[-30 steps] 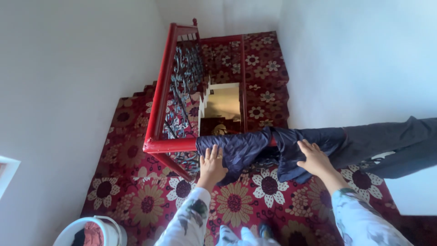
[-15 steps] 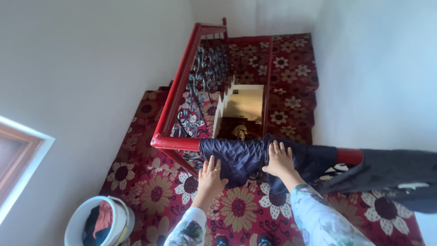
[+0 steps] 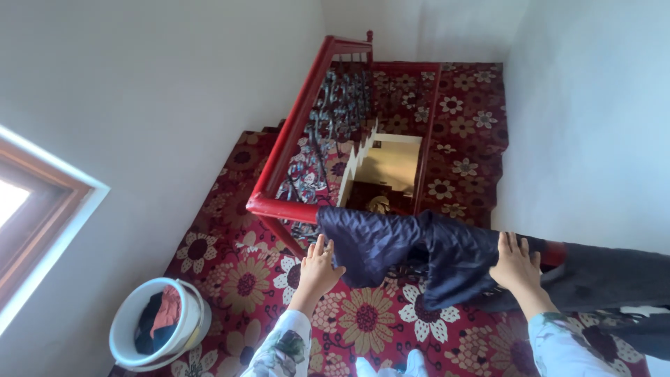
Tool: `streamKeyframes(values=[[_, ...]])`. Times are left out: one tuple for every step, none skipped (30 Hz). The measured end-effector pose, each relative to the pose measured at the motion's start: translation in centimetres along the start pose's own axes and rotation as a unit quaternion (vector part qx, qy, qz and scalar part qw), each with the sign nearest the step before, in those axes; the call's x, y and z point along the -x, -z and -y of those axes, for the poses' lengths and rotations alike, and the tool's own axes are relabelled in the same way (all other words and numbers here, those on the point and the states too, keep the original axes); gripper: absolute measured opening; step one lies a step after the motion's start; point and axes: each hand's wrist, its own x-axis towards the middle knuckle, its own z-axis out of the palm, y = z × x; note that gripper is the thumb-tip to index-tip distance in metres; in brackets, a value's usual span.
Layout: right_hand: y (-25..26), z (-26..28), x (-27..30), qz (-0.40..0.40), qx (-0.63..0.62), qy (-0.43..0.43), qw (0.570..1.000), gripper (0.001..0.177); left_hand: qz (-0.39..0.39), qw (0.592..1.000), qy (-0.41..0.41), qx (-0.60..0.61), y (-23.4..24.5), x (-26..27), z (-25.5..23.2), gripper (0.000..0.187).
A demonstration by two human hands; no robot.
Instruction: Carrying a laundry bucket up stairs and hanging individual items over a railing to dry.
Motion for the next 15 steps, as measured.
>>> streamKeyframes(values=[[1.4,1.8,0.6,0.022,-0.022,-0.015,0.999,0.096,-0.006,1.0,-0.001,0.009,0.2,0.2,0.4,0.092],[2.9,3.6,0.9,0.043,-0.043,-0.026,0.998,0.102,-0.015,1.0,0.001,0.019,0.5,0.3,0.9,0.091],[2.9,5.6,1.1,0.041,-0.039,-0.019,0.998,0.102,-0.019,1.0,0.008,0.023,0.8,0.6,1.2,0.091],[2.7,8.0,1.5,0.002,-0.039,0.013,0.999,0.101,-0.026,0.999,0.011,0.024,1.2,0.9,1.9,0.09],[2.6,10.5,1.9,-0.037,-0.04,0.044,0.998,0.1,-0.032,0.999,0.015,0.026,1.7,1.4,2.7,0.09],[2.2,13.6,2.3,-0.038,-0.039,0.056,0.997,0.1,-0.037,0.999,0.025,0.028,1.9,1.7,3.8,0.09],[1.8,16.7,2.7,-0.054,-0.054,0.083,0.994,0.098,-0.059,0.998,0.011,0.03,2.1,2.0,4.9,0.088],[1.3,20.0,3.3,-0.068,-0.07,0.11,0.989,0.095,-0.081,0.996,-0.001,0.031,2.4,2.5,6.3,0.086],[1.2,23.2,4.1,-0.068,-0.07,0.121,0.988,0.095,-0.086,0.996,0.009,0.031,3.2,3.2,7.7,0.086],[1.1,26.5,4.9,-0.074,-0.102,0.156,0.98,0.095,-0.098,0.994,0.006,0.039,4.0,3.9,9.1,0.088],[1.1,29.9,5.8,-0.079,-0.134,0.19,0.969,0.094,-0.111,0.993,0.002,0.047,4.8,4.6,10.6,0.09],[1.2,32.9,6.8,-0.075,-0.135,0.204,0.967,0.094,-0.115,0.992,0.016,0.045,5.7,5.6,12.4,0.09],[1.3,36.0,7.9,-0.072,-0.158,0.232,0.957,0.093,-0.117,0.992,0.013,0.045,6.5,6.6,14.3,0.09],[1.4,39.1,9.1,-0.067,-0.18,0.261,0.946,0.093,-0.12,0.992,0.011,0.043,7.4,7.8,16.1,0.089],[1.0,41.8,9.9,-0.062,-0.181,0.275,0.942,0.093,-0.124,0.991,0.025,0.042,7.9,8.9,18.0,0.089]])
